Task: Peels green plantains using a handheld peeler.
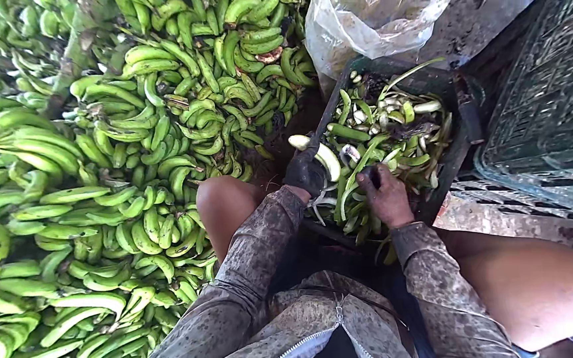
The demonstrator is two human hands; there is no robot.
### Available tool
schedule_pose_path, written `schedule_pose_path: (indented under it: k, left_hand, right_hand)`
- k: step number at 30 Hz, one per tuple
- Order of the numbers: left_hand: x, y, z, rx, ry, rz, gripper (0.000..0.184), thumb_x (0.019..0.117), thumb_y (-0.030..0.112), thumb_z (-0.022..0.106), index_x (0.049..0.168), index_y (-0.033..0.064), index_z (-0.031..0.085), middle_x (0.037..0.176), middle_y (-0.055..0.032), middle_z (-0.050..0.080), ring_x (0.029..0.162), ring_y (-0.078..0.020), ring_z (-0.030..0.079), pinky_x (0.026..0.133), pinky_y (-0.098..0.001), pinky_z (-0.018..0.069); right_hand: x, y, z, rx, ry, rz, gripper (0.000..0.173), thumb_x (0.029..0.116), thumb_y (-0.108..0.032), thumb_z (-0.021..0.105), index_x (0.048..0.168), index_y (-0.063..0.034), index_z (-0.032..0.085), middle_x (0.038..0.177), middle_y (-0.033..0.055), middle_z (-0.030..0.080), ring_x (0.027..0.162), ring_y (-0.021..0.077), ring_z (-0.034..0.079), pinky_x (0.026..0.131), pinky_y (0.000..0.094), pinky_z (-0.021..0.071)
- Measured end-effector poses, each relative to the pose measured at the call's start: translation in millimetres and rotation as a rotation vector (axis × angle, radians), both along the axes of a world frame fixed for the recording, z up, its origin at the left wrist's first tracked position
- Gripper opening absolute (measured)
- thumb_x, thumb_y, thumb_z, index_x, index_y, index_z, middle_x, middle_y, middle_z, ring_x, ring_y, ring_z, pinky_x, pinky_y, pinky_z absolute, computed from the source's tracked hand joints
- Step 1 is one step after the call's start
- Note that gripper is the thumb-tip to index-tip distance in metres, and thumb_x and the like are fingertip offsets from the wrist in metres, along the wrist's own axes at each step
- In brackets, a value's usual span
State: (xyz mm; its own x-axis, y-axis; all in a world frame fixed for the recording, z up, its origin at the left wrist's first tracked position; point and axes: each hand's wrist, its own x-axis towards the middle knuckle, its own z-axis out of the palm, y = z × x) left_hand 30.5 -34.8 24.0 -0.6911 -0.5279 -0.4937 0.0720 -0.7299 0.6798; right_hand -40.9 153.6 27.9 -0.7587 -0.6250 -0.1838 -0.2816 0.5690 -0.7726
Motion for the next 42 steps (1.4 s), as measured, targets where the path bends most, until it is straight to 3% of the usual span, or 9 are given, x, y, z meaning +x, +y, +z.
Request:
schedule_pose_path:
  k: [6, 12, 16, 19, 25, 31, 37, 40, 42]
  left_hand:
    - [-9, -1, 19, 0.189, 0.036, 0.201, 0.035, 0.1100, 0.037, 0.041, 0.132, 0.0110, 0.050, 0.113, -0.0108, 0.066, 0.101, -0.0212, 0.066, 0.088, -0.0405, 0.0573]
    - [3, 3, 13, 0.059, 0.337, -0.302, 0.040, 0.1119, 0.025, 0.030, 0.147, 0.0106, 0.041, 0.131, -0.0098, 0.059, 0.115, -0.0189, 0.062, 0.098, -0.0382, 0.0538]
    - [-1, 13, 7, -0.305, -0.041, -0.127, 0.047, 0.1129, 0.035, 0.028, 0.147, 0.0085, 0.046, 0.135, -0.0087, 0.060, 0.121, -0.0140, 0.059, 0.104, -0.0370, 0.0499]
    - [1, 7, 4, -0.525, -0.158, -0.336, 0.048, 0.1130, 0.029, 0.032, 0.156, 0.0077, 0.038, 0.153, -0.0107, 0.047, 0.136, -0.0132, 0.049, 0.114, -0.0339, 0.0417]
    - [2, 25, 30, -0.735, -0.108, -0.956, 0.048, 0.1111, 0.035, 0.034, 0.154, 0.0162, 0.047, 0.134, -0.0123, 0.064, 0.111, -0.0160, 0.066, 0.097, -0.0387, 0.0550]
    - [-12, 8, 14, 0.038, -0.192, -0.193, 0.063, 0.1053, 0.065, 0.024, 0.105, 0.0104, 0.056, 0.071, -0.0066, 0.057, 0.054, -0.0176, 0.057, 0.046, -0.0330, 0.0524]
    - [-19, 0, 29, 0.409, -0.187, 0.127, 0.062, 0.1041, 0.065, 0.022, 0.094, 0.0105, 0.051, 0.066, -0.0041, 0.051, 0.050, -0.0151, 0.054, 0.044, -0.0295, 0.0489]
    - [-21, 11, 23, 0.207, -0.235, 0.063, 0.053, 0.1073, 0.057, 0.026, 0.100, 0.0125, 0.053, 0.072, -0.0030, 0.054, 0.056, -0.0130, 0.055, 0.049, -0.0287, 0.0504]
    - [-15, 23, 23, -0.183, -0.294, -0.120, 0.051, 0.1109, 0.049, 0.025, 0.125, 0.0116, 0.058, 0.099, -0.0060, 0.063, 0.084, -0.0123, 0.063, 0.075, -0.0325, 0.0557]
  right_hand:
    - [15, -13, -8, -0.057, 0.004, 0.069, 0.043, 0.1013, -0.034, 0.066, 0.127, 0.0009, 0.061, 0.115, 0.0231, 0.068, 0.103, 0.0380, 0.069, 0.090, 0.0594, 0.0546]
    - [-3, -10, -1, -0.215, -0.057, -0.032, 0.035, 0.1055, -0.029, 0.057, 0.126, -0.0012, 0.058, 0.103, 0.0155, 0.067, 0.090, 0.0224, 0.067, 0.083, 0.0433, 0.0557]
    - [7, -10, -3, -0.098, 0.068, 0.024, 0.041, 0.1049, -0.034, 0.060, 0.127, 0.0013, 0.060, 0.114, 0.0231, 0.068, 0.100, 0.0369, 0.070, 0.088, 0.0584, 0.0562]
    - [0, -10, -1, 0.018, 0.109, 0.057, 0.045, 0.1048, -0.039, 0.059, 0.129, -0.0013, 0.060, 0.120, 0.0249, 0.067, 0.106, 0.0426, 0.069, 0.090, 0.0644, 0.0540]
    - [-54, 7, 16, 0.152, 0.024, -0.202, 0.050, 0.1090, -0.043, 0.048, 0.132, -0.0004, 0.060, 0.116, 0.0268, 0.068, 0.110, 0.0442, 0.067, 0.096, 0.0663, 0.0490]
    - [-16, 12, 5, -0.077, 0.095, -0.045, 0.044, 0.1034, -0.036, 0.061, 0.129, 0.0007, 0.062, 0.116, 0.0219, 0.069, 0.104, 0.0333, 0.069, 0.095, 0.0554, 0.0549]
    - [8, 1, -16, -0.225, 0.158, 0.228, 0.043, 0.0939, -0.027, 0.075, 0.120, 0.0050, 0.066, 0.117, 0.0237, 0.067, 0.108, 0.0369, 0.067, 0.097, 0.0550, 0.0535]
    - [6, 0, -16, -0.256, 0.158, 0.194, 0.043, 0.0968, -0.032, 0.071, 0.121, 0.0026, 0.064, 0.117, 0.0219, 0.068, 0.108, 0.0336, 0.068, 0.098, 0.0527, 0.0533]
    - [1, -5, -8, -0.187, 0.115, 0.094, 0.042, 0.1014, -0.035, 0.064, 0.123, 0.0013, 0.062, 0.111, 0.0208, 0.069, 0.100, 0.0319, 0.070, 0.091, 0.0521, 0.0566]
